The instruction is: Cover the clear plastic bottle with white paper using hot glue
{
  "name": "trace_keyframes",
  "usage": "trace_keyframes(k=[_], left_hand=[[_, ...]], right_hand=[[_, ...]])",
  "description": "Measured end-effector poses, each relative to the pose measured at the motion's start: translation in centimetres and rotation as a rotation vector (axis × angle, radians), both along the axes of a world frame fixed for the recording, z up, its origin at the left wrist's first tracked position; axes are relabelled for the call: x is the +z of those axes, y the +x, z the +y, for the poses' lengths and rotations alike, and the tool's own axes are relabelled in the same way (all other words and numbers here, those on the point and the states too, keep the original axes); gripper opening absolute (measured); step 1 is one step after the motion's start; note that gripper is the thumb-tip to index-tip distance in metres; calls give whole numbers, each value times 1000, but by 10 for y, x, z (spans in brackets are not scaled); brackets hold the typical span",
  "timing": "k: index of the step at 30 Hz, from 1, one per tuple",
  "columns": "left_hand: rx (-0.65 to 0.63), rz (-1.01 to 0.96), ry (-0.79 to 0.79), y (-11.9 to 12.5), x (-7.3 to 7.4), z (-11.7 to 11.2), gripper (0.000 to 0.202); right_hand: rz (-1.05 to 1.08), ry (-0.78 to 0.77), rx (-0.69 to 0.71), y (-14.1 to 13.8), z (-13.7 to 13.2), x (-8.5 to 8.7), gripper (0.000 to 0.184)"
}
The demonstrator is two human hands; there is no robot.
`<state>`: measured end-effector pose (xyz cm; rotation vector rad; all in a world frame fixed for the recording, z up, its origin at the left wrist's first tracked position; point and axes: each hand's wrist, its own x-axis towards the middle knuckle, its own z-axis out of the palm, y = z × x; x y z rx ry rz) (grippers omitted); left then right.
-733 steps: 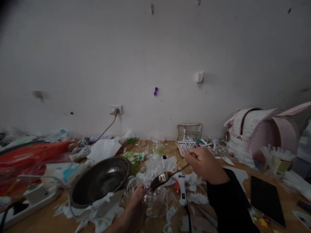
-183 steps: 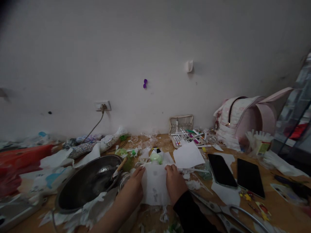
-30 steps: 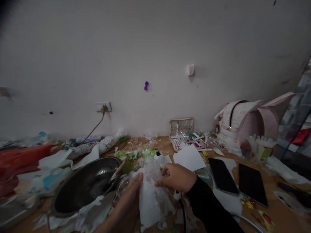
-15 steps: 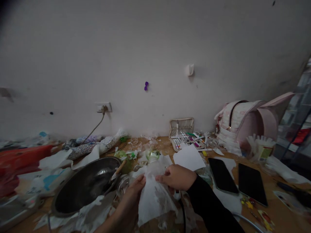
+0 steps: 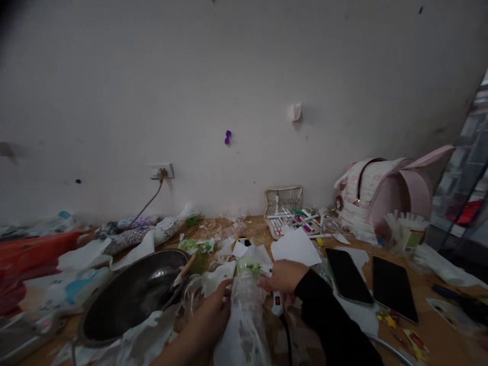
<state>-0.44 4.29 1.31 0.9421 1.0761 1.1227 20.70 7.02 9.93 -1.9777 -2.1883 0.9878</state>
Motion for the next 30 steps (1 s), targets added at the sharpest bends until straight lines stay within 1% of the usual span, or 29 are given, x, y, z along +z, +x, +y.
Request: trace_keyframes(k=[2, 4, 6, 8, 10, 12, 14, 16, 17, 19, 20, 22, 24, 27, 30], left_hand=[[16, 180, 91, 0, 7, -3, 46], [-6, 462, 239, 0, 14, -8, 52], [-56, 790, 387, 1, 21, -12, 55], [-89, 1075, 539, 2, 26, -15, 55], [-92, 1266, 789, 2, 29, -17, 48], [-129, 1282, 1096, 2, 30, -21, 35], [-235, 1213, 1312, 3, 29, -24, 26], [-344, 1165, 1437, 4, 26, -27, 21], [-377, 1168, 1493, 5, 24, -27, 24], [-418, 1202, 1617, 7, 18, -26, 30], [-430, 1228, 1673, 8, 16, -26, 28], [-425, 1283, 1753, 10, 12, -24, 19], [-377, 1321, 1802, 14, 10, -24, 16], [-284, 1344, 1834, 20, 7, -25, 19], [-258, 1350, 1815, 25, 7, -25, 22]], right_hand=[[-138, 166, -162, 23, 12, 8, 37], [-255, 287, -322, 48, 23, 12, 35], [-331, 310, -426, 67, 31, 11, 35], [-361, 286, -471, 80, 35, 5, 33], [-355, 263, -478, 86, 37, -2, 30], [-330, 261, -475, 88, 38, -7, 26], [-302, 287, -485, 89, 38, -9, 22], [-272, 329, -500, 88, 38, -8, 16], [-255, 352, -508, 88, 38, -7, 16], [-210, 403, -527, 88, 38, -4, 19], [-182, 430, -540, 87, 38, -2, 21], [-113, 491, -566, 85, 37, 3, 21], [-34, 555, -584, 82, 35, 9, 19], [94, 646, -603, 75, 31, 17, 12], [243, 697, -602, 66, 27, 24, 12]])
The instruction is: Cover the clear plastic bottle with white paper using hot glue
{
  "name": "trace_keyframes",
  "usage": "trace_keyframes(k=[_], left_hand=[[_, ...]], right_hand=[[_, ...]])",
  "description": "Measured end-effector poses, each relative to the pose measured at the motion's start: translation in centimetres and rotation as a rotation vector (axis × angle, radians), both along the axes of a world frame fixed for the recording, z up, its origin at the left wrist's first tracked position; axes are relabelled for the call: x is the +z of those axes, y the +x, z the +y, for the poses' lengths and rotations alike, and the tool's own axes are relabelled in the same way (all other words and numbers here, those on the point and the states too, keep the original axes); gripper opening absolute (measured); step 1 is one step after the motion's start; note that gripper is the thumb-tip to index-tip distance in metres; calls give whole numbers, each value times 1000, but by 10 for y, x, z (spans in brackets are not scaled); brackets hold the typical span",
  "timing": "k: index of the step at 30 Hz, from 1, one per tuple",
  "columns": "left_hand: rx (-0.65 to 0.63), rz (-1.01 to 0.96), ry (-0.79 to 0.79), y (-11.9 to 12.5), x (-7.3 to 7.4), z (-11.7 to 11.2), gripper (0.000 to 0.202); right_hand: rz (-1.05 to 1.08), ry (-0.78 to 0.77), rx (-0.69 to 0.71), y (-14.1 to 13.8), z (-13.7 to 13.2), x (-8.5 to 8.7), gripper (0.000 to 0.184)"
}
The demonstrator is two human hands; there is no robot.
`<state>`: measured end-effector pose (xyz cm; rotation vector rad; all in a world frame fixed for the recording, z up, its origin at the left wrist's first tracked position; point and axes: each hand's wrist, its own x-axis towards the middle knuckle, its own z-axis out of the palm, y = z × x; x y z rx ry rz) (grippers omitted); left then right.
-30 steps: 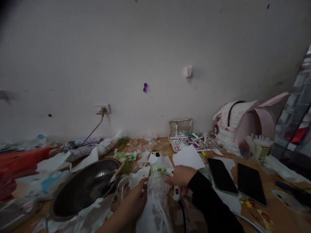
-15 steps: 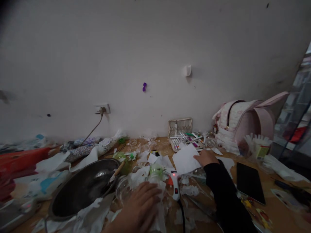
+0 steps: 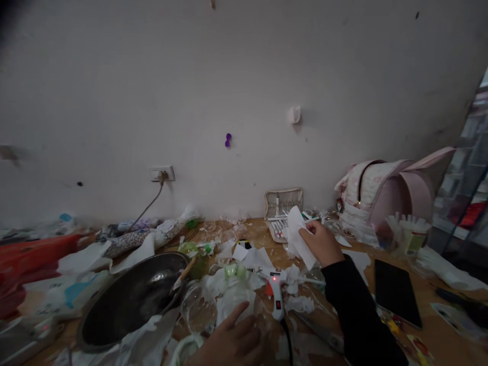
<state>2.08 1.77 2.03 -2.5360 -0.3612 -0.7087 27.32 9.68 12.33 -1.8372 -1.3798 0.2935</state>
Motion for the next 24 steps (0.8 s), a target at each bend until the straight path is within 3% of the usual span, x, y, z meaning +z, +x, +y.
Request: trace_keyframes(k=[3, 6, 8, 11, 13, 14, 15, 17, 19, 22, 24], left_hand=[[-55, -3, -75, -1, 5, 0, 24], [-122, -13, -320, -9, 11, 0, 27], [-150, -157, -619, -13, 12, 2, 39], [-144, -759, -1176, -10, 18, 9, 58], [-277, -1093, -1571, -2, 31, 14, 75], [-341, -1187, -1723, 1, 42, 16, 81], [-376, -1148, -1864, 4, 53, 16, 78], [-248, -1202, -1916, 5, 77, 17, 47], [-149, -1269, -1798, 1, 94, 18, 30], [8, -1283, -1594, -8, 101, 24, 26], [67, -1270, -1530, -12, 97, 30, 30]], right_hand=[[158, 37, 106, -10, -6, 7, 16], [323, 20, 247, -22, -18, 16, 26], [439, -7, 336, -31, -29, 22, 29], [763, -53, 498, -46, -46, 31, 26], [975, -54, 577, -54, -54, 35, 25], [1023, -46, 594, -57, -56, 35, 24], [1031, -35, 598, -59, -56, 35, 24], [954, -35, 596, -61, -52, 32, 23], [769, 31, 516, -61, -44, 25, 24], [508, 256, 289, -68, -35, 15, 28], [338, 354, 248, -79, -38, 11, 21]])
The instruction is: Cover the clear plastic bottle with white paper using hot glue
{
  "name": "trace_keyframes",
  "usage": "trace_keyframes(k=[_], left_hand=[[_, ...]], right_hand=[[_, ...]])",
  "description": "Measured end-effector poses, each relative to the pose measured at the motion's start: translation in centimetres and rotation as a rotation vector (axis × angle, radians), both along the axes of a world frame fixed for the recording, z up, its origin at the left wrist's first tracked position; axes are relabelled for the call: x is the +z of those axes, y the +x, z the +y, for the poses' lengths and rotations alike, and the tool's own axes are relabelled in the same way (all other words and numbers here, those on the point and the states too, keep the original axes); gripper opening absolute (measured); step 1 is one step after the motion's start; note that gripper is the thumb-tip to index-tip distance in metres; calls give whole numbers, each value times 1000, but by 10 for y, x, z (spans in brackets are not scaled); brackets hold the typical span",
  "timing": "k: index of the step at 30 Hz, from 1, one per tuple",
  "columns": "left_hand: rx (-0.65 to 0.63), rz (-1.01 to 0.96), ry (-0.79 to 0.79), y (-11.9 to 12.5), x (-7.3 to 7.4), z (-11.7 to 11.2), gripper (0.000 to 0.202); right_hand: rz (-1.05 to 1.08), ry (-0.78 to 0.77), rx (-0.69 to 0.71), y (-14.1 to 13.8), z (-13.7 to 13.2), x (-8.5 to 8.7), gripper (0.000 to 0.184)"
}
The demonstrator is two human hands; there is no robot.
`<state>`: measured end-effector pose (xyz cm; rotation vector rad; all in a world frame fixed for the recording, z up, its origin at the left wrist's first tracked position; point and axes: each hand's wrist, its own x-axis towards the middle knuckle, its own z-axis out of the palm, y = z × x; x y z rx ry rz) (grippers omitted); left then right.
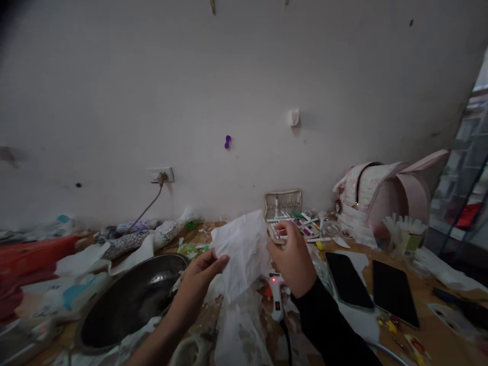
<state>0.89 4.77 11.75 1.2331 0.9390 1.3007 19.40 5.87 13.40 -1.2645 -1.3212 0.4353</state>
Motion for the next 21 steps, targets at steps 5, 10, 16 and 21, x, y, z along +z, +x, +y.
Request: trace_keyframes(k=[5, 10, 16, 21], left_hand=[[4, 203, 120, -2, -3, 3, 28], [30, 430, 193, -4, 7, -6, 21], [9, 579, 145, -4, 9, -13, 18], [-174, 332, 90, -8, 12, -7, 36]], right_hand=[[-276, -153, 354, -38, -34, 3, 14], [-147, -198, 410, -47, -47, 5, 17], [-135, -302, 481, -39, -36, 1, 17], [-100, -351, 578, -28, -27, 1, 19]])
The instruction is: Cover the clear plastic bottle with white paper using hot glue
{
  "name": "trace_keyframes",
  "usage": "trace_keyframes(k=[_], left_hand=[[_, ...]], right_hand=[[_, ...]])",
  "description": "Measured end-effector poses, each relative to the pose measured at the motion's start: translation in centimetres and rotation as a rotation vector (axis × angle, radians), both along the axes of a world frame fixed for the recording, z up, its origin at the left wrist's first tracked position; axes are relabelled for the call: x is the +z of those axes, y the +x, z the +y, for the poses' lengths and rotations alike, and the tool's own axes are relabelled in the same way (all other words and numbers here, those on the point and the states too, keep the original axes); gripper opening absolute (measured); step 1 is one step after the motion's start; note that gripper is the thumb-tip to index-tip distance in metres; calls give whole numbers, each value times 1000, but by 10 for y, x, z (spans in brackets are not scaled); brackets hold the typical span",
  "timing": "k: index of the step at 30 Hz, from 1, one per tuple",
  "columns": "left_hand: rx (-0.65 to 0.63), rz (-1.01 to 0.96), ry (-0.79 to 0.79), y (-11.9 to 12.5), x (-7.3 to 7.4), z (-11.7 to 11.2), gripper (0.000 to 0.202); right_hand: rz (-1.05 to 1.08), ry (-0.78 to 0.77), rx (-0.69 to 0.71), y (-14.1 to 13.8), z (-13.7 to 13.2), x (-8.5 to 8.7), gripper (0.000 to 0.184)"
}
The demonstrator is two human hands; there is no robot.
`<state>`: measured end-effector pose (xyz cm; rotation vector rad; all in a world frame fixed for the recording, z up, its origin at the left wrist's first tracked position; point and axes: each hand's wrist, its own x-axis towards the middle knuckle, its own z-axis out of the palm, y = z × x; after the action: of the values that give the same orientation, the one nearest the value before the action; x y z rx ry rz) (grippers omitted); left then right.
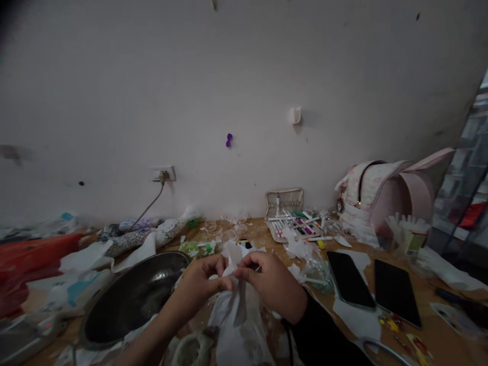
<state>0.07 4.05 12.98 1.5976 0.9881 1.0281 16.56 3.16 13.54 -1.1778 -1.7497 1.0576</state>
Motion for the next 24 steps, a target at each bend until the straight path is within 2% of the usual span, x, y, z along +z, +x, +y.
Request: trace_keyframes(k=[2, 4, 7, 11, 15, 20, 24], left_hand=[[-69, -144, -47, -5, -2, 7, 37], [-70, -191, -56, -10, -5, 14, 35], [1, -70, 13, -15, -11, 22, 30], [33, 154, 123, -11, -16, 24, 26], [79, 199, 190, -4, -17, 20, 22], [90, 304, 358, -3, -12, 11, 18], [123, 435, 465, -3, -13, 5, 29]], right_hand=[[-7, -1, -5, 6, 3, 3, 20], [-60, 9, -26, 13, 6, 6, 21], [-194, 36, -51, 23, 13, 6, 22], [-236, 65, -48, 27, 23, -4, 19], [-233, 99, -92, 20, 25, -14, 11], [-284, 146, -160, 13, 19, -12, 9], [-305, 158, -161, 9, 16, -11, 10]])
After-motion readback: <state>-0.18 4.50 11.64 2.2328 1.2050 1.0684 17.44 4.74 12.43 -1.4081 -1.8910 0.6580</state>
